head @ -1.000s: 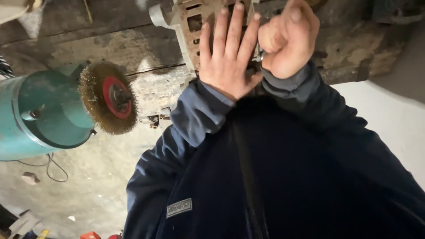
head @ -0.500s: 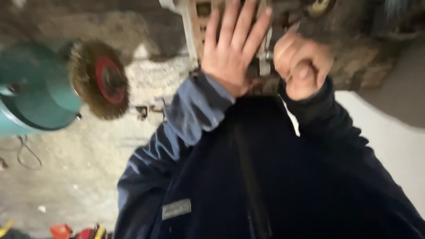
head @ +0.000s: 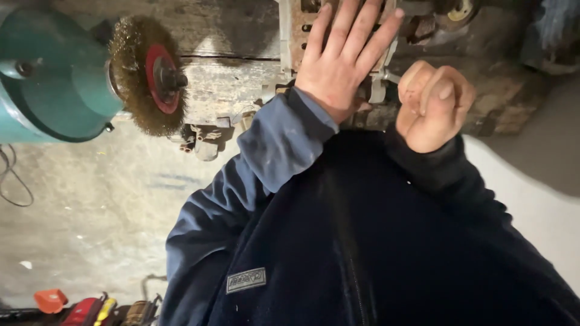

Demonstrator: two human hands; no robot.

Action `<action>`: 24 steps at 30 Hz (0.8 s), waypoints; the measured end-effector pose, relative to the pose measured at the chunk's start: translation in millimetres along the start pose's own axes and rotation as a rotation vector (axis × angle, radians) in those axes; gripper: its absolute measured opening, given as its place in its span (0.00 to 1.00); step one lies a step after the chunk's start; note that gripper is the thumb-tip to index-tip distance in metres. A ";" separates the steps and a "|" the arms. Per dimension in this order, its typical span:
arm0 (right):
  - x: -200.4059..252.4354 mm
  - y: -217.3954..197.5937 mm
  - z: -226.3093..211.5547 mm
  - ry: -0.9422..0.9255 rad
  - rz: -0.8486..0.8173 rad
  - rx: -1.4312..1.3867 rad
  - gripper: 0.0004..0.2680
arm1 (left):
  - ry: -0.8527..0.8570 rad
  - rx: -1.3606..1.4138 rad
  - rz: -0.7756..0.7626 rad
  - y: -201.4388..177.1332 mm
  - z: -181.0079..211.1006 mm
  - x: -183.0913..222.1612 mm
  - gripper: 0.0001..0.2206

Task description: The person works at a workbench on an electric motor, using a screwdriver and a wrench to loosen and remove fasteners from the motor housing. They separate the motor's end cover, handle small parts, and finally lift the motor housing and carry it across the workshop.

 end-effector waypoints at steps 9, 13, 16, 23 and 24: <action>17.4 3.4 4.0 -0.556 0.010 0.283 0.18 | -0.014 -0.018 -0.110 -4.2 -7.3 -18.9 0.60; 21.0 -5.5 8.7 -0.623 -0.391 0.351 0.16 | 0.001 -0.031 -0.044 2.9 -7.2 -15.0 0.59; 28.6 1.4 25.6 -0.644 -0.710 0.661 0.11 | 0.001 -0.042 -0.033 0.6 -6.1 -15.1 0.58; 22.1 3.2 10.8 -1.004 -0.958 1.042 0.04 | 0.036 -0.047 -0.032 -0.8 -7.1 -16.7 0.54; 24.3 -0.7 14.6 -1.012 -1.027 1.025 0.04 | 0.043 -0.089 -0.027 5.6 -7.9 -13.4 0.50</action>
Point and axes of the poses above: each hand's wrist, its own x-axis away from the middle knuckle, its own y-axis out of the palm, z = x × y, the point moved 7 cm from there along -x, towards the middle knuckle, and after that the axes turned 1 degree about -z, right-handed, at the moved point
